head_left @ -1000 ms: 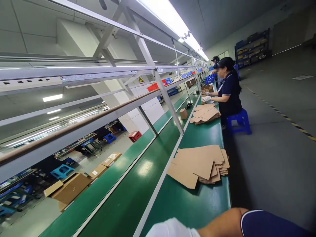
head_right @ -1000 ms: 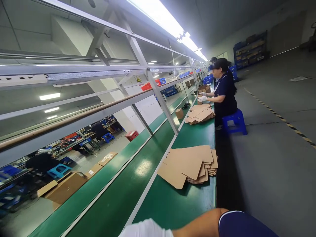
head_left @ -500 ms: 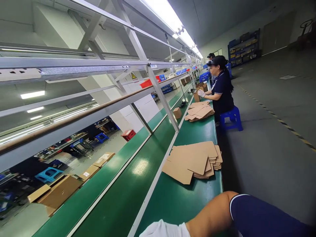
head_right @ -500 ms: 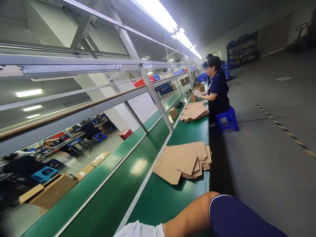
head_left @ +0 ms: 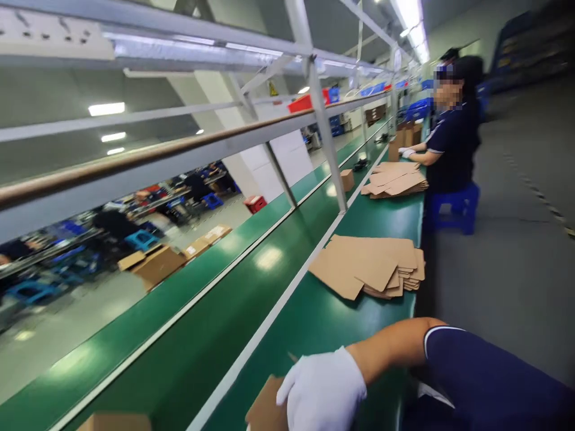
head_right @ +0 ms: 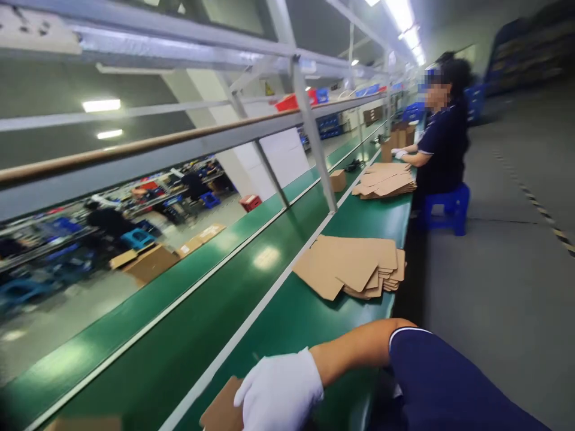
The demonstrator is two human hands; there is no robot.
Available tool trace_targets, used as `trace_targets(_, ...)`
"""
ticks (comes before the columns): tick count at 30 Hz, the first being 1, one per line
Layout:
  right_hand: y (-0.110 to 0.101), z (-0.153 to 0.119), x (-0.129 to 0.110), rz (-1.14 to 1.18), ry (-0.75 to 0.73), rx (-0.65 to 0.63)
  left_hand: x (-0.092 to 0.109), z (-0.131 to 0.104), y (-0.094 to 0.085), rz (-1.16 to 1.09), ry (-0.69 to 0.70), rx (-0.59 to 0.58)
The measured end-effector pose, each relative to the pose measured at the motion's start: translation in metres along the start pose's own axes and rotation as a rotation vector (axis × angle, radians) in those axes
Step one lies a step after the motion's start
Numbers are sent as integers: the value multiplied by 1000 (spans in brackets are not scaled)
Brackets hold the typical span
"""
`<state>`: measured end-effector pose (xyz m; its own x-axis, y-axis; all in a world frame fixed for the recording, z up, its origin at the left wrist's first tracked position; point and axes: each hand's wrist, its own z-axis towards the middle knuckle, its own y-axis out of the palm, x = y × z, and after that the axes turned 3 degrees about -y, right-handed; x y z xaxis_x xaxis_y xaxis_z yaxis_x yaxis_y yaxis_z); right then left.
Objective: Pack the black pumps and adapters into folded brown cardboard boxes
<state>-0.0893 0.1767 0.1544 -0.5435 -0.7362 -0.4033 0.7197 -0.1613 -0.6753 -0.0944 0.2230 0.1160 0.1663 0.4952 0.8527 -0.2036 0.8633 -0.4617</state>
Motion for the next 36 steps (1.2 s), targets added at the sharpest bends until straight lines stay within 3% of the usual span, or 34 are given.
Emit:
trace_targets(1, -1, -3, 1, 41, -9, 5, 2, -23, -22, 134, -138, 312)
trace_targets(3, -7, -11, 6, 108, 72, 110, 7, -83, -65, 214, -303, 550)
trace_targets(5, -13, -22, 14, 185, 335, 281, 15, -144, -95, 262, -414, 699)
trace_targets(8, -17, -32, 24, 593, 701, 143, 26, -197, -111, 279, -512, 745)
trace_targets(10, -16, -32, 23, 935, 801, 7, 29, -202, -110, 239, -522, 696)
trace_targets(13, -14, -25, 17, 1250, 791, -81, 29, -192, -109, 189, -507, 682)
trace_targets(17, -22, -15, 23, 1361, 772, -204, 32, -191, -113, 84, -429, 665)
trace_targets(20, -34, -7, 36, 1373, 725, -411, 32, -199, -115, 44, -427, 642)
trace_targets(24, -45, 17, 41, 1014, 636, -750, 27, -209, -114, 53, -432, 564)
trace_targets(27, -42, 38, 32, 675, 523, -901, 25, -213, -114, 88, -411, 507)
trace_targets(30, -34, 52, 17, 457, 402, -971, 27, -211, -113, 84, -389, 508)
trace_targets(33, -28, 57, 2, 220, 409, -1007, 30, -208, -111, 23, -379, 501)
trace_targets(36, -32, 56, 1, 137, 448, -926, 35, -207, -115, -8, -381, 511)
